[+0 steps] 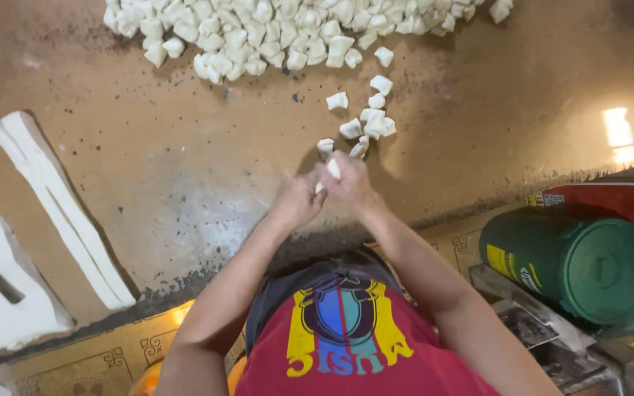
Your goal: Cutting dough into strips and portioning it into small pieces for baking
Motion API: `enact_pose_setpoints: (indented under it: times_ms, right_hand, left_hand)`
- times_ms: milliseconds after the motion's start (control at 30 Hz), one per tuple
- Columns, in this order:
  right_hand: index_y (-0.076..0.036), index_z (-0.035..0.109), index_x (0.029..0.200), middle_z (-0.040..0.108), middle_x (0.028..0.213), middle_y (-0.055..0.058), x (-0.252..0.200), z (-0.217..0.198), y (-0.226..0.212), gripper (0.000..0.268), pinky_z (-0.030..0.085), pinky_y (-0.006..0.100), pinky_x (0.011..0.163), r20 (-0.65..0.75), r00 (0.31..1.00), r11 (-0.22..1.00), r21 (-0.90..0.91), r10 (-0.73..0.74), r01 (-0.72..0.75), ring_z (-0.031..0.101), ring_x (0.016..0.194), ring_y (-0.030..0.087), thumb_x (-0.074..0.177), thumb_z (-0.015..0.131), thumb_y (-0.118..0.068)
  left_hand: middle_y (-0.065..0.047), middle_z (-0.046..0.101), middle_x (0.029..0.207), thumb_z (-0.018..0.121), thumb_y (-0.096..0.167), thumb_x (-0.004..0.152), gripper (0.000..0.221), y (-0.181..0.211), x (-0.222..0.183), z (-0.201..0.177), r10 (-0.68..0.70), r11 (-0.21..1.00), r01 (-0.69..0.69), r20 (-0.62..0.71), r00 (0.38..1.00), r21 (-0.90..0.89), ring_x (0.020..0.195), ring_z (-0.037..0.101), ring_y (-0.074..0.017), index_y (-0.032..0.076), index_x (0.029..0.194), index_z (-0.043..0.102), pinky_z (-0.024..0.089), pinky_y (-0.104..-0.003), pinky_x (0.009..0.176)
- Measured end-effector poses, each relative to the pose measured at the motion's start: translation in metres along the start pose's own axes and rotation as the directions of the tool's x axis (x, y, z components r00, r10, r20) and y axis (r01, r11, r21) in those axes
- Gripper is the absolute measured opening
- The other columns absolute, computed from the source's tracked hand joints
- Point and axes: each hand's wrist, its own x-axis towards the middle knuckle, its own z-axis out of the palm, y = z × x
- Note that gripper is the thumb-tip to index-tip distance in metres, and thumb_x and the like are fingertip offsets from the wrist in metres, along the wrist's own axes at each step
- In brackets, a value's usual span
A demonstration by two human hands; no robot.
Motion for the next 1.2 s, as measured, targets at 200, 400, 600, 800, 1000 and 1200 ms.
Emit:
enact_pose_setpoints:
  times_ms: [200,400,600,800,1000,1200]
  right_hand:
    - [-0.019,0.056,0.116,0.063,0.119,0.020,0.036,-0.049,0.014,0.049,0.053,0.056,0.094,0.225,0.857,0.855,-0.365,0.464,-0.367,0.067,0.109,0.044,0.084,0.083,-0.043]
    - [-0.010,0.067,0.100,0.069,0.103,0.016,0.040,-0.030,-0.009,0.029,0.055,0.048,0.089,0.256,0.941,0.975,0.093,-0.219,0.202,0.069,0.101,0.038,0.084,0.084,-0.027]
    - [-0.014,0.067,0.101,0.063,0.080,0.011,0.030,-0.024,0.042,0.026,0.056,0.040,0.065,0.033,0.998,0.994,0.093,-0.055,0.052,0.069,0.074,0.033,0.090,0.077,-0.035]
    - [-0.010,0.057,0.113,0.066,0.110,0.024,0.049,-0.080,0.032,0.067,0.049,0.058,0.098,0.367,0.747,0.823,-0.374,0.555,-0.428,0.066,0.110,0.044,0.088,0.063,-0.072]
    - [-0.006,0.069,0.111,0.070,0.104,0.021,0.037,-0.053,-0.014,0.033,0.056,0.051,0.086,0.245,0.968,0.998,0.003,-0.061,0.062,0.070,0.098,0.043,0.088,0.078,-0.029]
    - [-0.020,0.066,0.106,0.064,0.081,0.012,-0.009,-0.025,0.026,0.033,0.052,0.042,0.068,0.044,0.989,0.990,0.024,0.141,-0.142,0.068,0.075,0.033,0.085,0.081,-0.040]
  left_hand:
    - [-0.004,0.073,0.089,0.069,0.021,0.087,0.013,0.069,-0.004,-0.032,0.400,0.904,-0.398,-0.018,0.916,-0.155,0.081,0.069,-0.0314,0.021,0.098,0.075,0.055,-0.039,0.075]
    - [-0.043,0.021,0.154,0.059,-0.021,0.076,0.104,0.065,0.037,-0.044,0.195,0.981,-0.192,0.162,0.967,-0.032,0.130,0.044,-0.0638,0.014,0.164,0.014,0.043,-0.068,0.108]
    - [-0.027,0.067,0.081,0.053,0.016,0.089,0.029,0.054,0.046,0.018,-0.020,1.000,0.020,-0.056,0.998,0.007,0.085,0.066,-0.0527,0.010,0.112,0.071,0.052,-0.059,0.070]
    - [-0.007,0.077,0.084,0.068,0.014,0.093,0.017,0.106,0.037,-0.008,0.170,0.978,-0.155,0.108,0.980,-0.136,0.078,0.074,-0.0256,0.021,0.104,0.079,0.058,-0.038,0.081]
    - [-0.038,0.013,0.163,0.058,-0.016,0.082,0.093,0.087,0.056,-0.031,0.050,0.999,-0.050,0.222,0.974,-0.008,0.120,0.049,-0.0667,0.016,0.162,0.022,0.047,-0.069,0.105]
    - [-0.012,0.067,0.069,0.073,0.000,0.071,0.051,-0.011,0.039,0.033,0.012,0.987,0.004,0.097,0.995,-0.161,0.074,0.072,-0.0303,0.004,0.123,0.072,0.056,-0.039,0.072]
